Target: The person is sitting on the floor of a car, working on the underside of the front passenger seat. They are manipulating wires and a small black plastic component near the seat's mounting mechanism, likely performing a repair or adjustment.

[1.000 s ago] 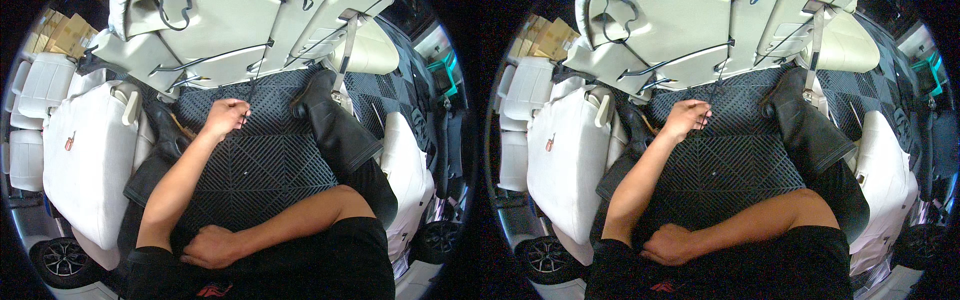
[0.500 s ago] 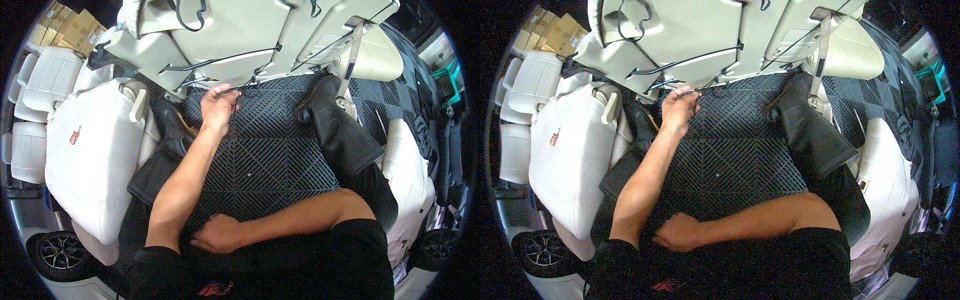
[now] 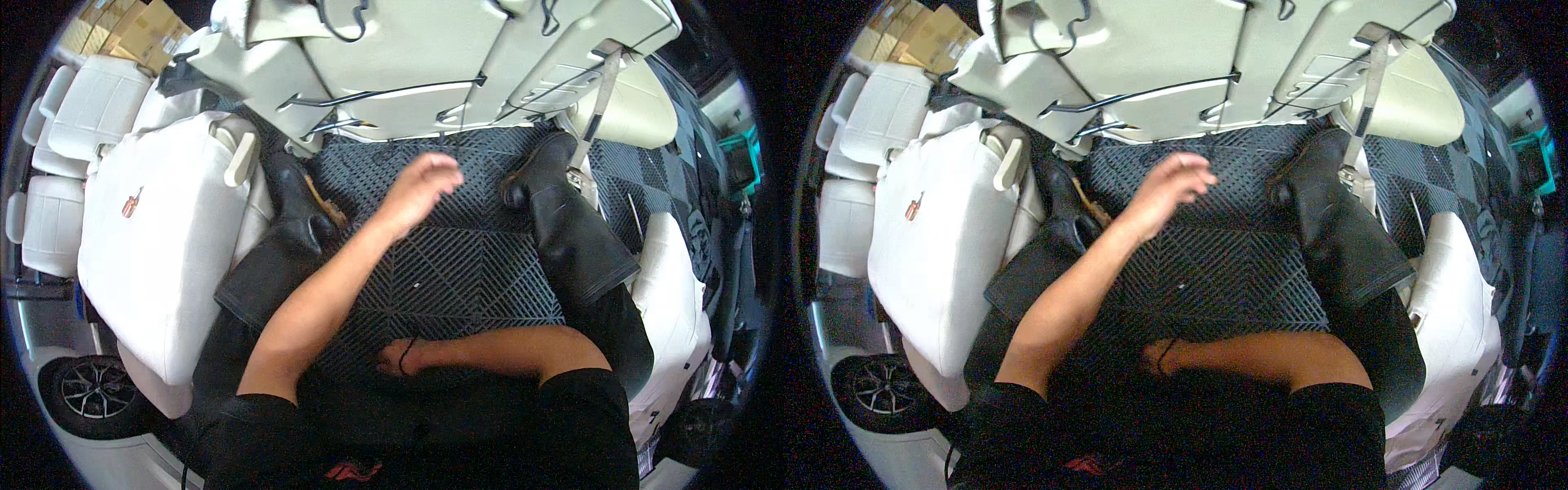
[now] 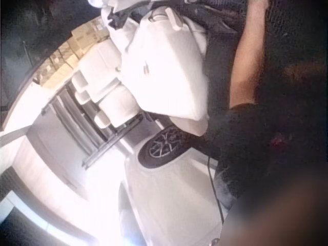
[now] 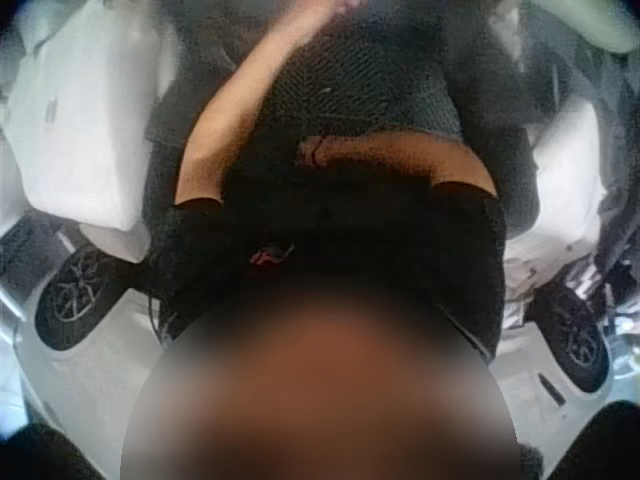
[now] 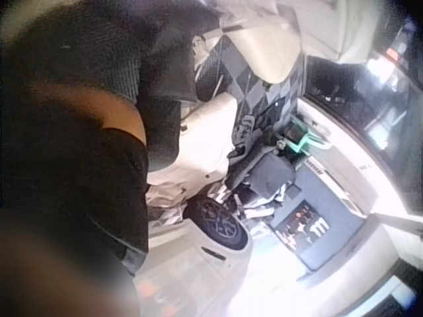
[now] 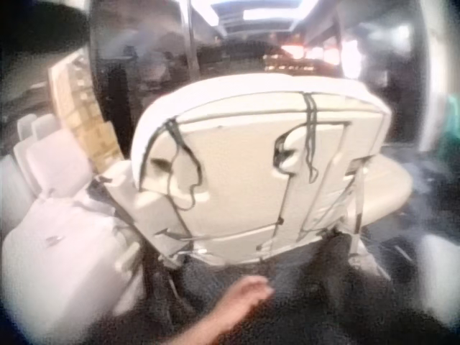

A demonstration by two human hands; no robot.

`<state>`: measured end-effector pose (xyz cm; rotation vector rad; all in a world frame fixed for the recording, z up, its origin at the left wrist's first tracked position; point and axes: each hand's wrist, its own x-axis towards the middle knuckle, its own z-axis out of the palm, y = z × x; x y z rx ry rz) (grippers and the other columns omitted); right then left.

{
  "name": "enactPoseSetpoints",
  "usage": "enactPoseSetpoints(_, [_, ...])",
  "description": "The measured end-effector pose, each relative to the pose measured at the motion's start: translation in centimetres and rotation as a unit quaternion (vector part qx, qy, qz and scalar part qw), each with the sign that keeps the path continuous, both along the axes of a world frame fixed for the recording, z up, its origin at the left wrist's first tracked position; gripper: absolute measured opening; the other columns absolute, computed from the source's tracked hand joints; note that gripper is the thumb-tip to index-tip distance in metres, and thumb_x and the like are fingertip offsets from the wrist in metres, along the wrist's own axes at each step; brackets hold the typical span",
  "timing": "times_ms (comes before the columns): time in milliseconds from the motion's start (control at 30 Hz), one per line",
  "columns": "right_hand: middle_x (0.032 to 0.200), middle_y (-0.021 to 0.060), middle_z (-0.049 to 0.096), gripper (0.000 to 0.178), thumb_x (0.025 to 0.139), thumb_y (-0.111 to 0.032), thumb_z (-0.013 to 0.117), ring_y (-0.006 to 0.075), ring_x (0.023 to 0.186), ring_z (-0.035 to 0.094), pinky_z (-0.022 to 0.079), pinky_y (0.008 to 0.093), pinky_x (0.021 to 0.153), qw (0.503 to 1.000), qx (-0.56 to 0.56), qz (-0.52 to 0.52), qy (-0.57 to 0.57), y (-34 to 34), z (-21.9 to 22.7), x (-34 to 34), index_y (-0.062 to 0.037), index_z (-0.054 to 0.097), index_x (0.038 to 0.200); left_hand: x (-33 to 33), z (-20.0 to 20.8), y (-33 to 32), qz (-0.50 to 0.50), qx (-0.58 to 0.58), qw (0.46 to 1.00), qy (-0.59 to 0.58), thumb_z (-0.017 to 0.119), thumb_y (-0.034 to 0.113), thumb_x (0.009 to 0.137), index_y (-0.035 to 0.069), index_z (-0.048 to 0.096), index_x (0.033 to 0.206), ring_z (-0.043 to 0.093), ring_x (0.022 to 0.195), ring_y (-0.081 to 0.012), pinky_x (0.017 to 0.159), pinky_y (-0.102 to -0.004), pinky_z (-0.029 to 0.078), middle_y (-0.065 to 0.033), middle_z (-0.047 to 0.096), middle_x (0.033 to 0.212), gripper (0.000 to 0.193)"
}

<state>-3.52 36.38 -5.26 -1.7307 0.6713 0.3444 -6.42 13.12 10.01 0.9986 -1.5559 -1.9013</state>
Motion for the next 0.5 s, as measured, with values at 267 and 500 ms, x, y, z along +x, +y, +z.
enactPoseSetpoints(267, [0.122,0.0202,0.062,0.052,0.095,-0.047,0.05,0.0373,0.114,0.058,0.043,0.0471,0.1,0.97,-0.02,-0.244,0.006,-4.3,2.8,0.0,-0.0053,0.058,0.126,6.2,-3.1,7.4,-0.204,-0.273,0.918,-0.201,0.07,0.021,0.084,0.005,0.046,0.134,0.061,0.109,-0.0317,0.094,-0.0403,0.049,-0.0202,0.054,0.132,0.058])
enactPoseSetpoints(500, [0.118,0.0188,0.063,0.054,0.093,-0.049,0.053,0.0342,0.109,0.06,0.044,0.0458,0.097,0.962,0.036,-0.269,-0.015,-6.7,0.0,-4.4,-0.0065,0.059,0.125,3.0,5.4,8.8,-0.328,-0.336,0.874,-0.123,0.062,0.027,0.085,0.007,0.067,0.1,0.068,0.086,-0.036,0.077,-0.0458,0.053,-0.0172,0.07,0.093,0.025])
